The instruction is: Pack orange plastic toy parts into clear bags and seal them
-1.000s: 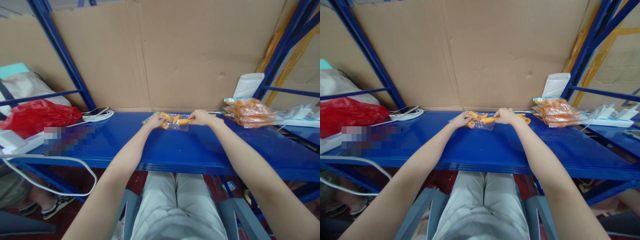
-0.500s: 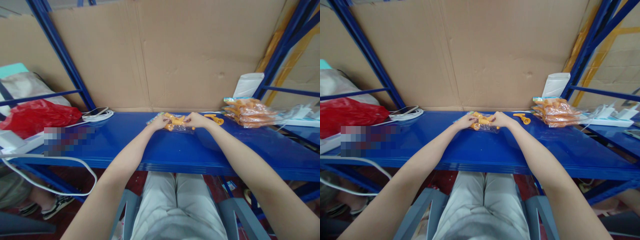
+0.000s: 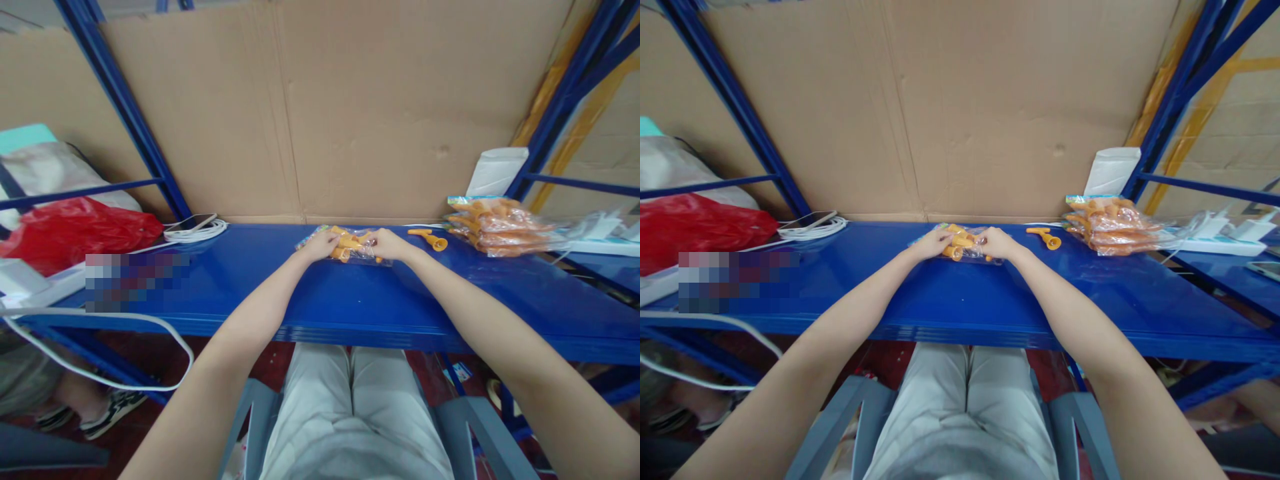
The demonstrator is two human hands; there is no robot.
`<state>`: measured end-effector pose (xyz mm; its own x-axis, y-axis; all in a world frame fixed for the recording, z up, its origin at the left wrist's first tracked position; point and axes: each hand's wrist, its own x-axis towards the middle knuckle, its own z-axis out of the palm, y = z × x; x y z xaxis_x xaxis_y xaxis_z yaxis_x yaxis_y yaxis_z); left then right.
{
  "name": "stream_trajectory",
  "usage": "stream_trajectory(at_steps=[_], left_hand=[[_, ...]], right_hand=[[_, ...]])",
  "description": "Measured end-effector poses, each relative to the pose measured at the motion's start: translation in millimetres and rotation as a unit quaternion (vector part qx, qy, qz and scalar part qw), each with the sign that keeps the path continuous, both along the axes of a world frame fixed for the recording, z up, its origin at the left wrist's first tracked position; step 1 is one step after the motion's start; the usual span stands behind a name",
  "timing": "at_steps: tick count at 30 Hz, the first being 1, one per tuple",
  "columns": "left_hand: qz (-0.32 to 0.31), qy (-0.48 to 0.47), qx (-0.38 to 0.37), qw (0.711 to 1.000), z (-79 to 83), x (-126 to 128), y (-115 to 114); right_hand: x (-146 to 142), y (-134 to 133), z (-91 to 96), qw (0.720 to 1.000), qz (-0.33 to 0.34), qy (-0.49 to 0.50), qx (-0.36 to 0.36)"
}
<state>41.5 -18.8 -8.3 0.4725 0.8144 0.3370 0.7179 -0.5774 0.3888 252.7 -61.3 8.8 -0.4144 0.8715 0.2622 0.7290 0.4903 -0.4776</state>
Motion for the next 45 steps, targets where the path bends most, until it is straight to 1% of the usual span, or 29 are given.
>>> stream_trajectory(at_steps=[3,6,8,10,14,18,21,23,24,27,29,34,40,45], left_hand=[[0.019,-0.022,-0.015,0.999,-1.7,-1,4],[0.027,-0.041,-0.033,0.998,-2.8,-2,8],[0.030,-0.053,-0.032,0.998,-3.5,-2,9],[0.028,-0.065,-0.024,0.997,-4.1,-1,10],[0.018,-0.061,-0.009,0.998,-5.2,-2,11],[0.020,-0.043,0.010,0.999,-5.9,-5,13],[0.023,-0.035,0.020,0.999,-6.3,-5,14],[0.025,-0.025,0.025,0.999,-6.2,-5,14],[0.028,-0.017,0.028,0.999,-5.9,-5,14],[0.043,0.012,0.037,0.998,-4.6,-4,12],[0.047,0.019,0.038,0.998,-3.5,-3,11],[0.044,0.011,0.036,0.998,-1.1,-4,8],[0.055,0.043,0.041,0.997,1.3,-3,5],[0.021,0.042,0.052,0.998,0.7,1,3]], right_hand=[[-3,2,-3.3,0.999,-0.009,0.050,-0.010],[1,0,-1.2,0.994,0.022,0.095,-0.057],[5,-2,1.8,0.991,0.050,0.092,-0.087],[10,-3,3.6,0.991,0.068,0.070,-0.096],[13,4,1.1,0.994,0.072,0.031,-0.077],[12,11,-3.5,0.999,0.040,0.005,-0.029],[10,12,-3.7,1.000,0.002,-0.018,0.015],[8,9,-1.9,0.999,-0.007,-0.030,0.017],[7,7,-0.6,0.999,0.002,-0.034,0.005],[3,-2,4.4,0.996,0.063,-0.029,-0.061],[1,-8,7.3,0.993,0.078,-0.009,-0.092],[0,-14,9.9,0.989,0.050,0.039,-0.132],[-2,-12,8.3,0.986,0.037,0.049,-0.156],[-3,-10,4.8,0.985,0.032,0.054,-0.161]])
